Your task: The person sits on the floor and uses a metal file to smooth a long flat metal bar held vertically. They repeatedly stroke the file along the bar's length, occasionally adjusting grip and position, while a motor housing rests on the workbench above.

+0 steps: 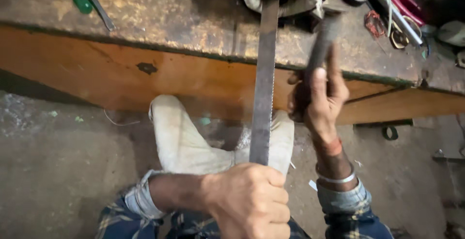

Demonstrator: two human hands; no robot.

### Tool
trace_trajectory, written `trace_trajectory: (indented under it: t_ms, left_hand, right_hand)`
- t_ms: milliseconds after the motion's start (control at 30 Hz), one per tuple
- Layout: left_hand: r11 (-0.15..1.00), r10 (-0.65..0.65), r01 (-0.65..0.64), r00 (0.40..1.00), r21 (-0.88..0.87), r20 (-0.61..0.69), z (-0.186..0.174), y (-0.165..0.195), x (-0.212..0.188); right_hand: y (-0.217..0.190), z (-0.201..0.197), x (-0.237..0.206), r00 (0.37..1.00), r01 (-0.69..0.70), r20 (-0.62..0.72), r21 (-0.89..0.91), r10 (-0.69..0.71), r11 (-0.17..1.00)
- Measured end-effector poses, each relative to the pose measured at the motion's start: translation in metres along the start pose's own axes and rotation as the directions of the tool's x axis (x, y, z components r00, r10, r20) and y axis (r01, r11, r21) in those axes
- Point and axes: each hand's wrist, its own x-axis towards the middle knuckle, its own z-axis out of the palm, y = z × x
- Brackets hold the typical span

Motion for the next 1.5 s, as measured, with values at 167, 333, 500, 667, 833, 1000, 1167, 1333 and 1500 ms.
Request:
trace_trajectory:
  t_ms: [167, 333, 500, 667, 833, 1000, 1167, 1333, 1500]
  left_hand:
    - [1.000, 0.006, -0.007, 1.000, -0.017, -0.016, -0.003, -0.001, 0.001]
    - [0.997, 0.023, -0.028, 0.998, -0.076, -0.060, -0.019, -0.020, 0.013]
    - [0.999, 0.007, -0.009, 0.999, -0.045, -0.052, -0.032, -0.039, 0.014]
    - [0.999, 0.009, -0.012, 0.996, -0.033, -0.091, -0.029, -0.038, 0.016]
    - [0.999, -0.009, 0.007, 0.998, -0.031, -0.065, -0.028, -0.045, 0.028]
    - [0.998, -0.007, 0.003, 0.997, -0.064, -0.071, -0.033, -0.040, 0.031]
    - [0.999, -0.012, 0.009, 0.997, -0.051, -0.073, -0.042, -0.046, 0.034]
    - [0.999, -0.022, 0.020, 0.998, -0.029, -0.060, -0.049, -0.047, 0.037]
    - [0.999, -0.026, 0.024, 0.996, -0.028, -0.085, -0.044, -0.046, 0.039]
  right_hand:
    - [-0.010, -0.002, 0.016, 0.982, -0.084, 0.152, -0.196, 0.115, 0.977]
    - [-0.020, 0.005, 0.017, 0.994, -0.046, 0.094, -0.177, 0.064, 0.983]
    - [-0.028, 0.003, 0.020, 1.000, -0.022, 0.019, -0.086, 0.024, 0.996]
    - [-0.040, -0.001, 0.028, 0.970, -0.136, 0.165, -0.253, 0.181, 0.958]
    - [-0.053, -0.002, 0.030, 0.976, -0.120, 0.146, -0.245, 0.159, 0.962]
    - [-0.050, -0.008, 0.036, 0.966, -0.102, 0.207, -0.239, 0.154, 0.966]
    - [-0.028, -0.008, 0.026, 0.988, -0.143, 0.041, -0.136, 0.150, 0.980]
    - [-0.021, -0.004, 0.022, 0.989, 0.001, 0.145, -0.253, 0.037, 0.967]
    - [-0.032, -0.001, 0.030, 0.981, -0.059, 0.168, -0.219, 0.097, 0.974]
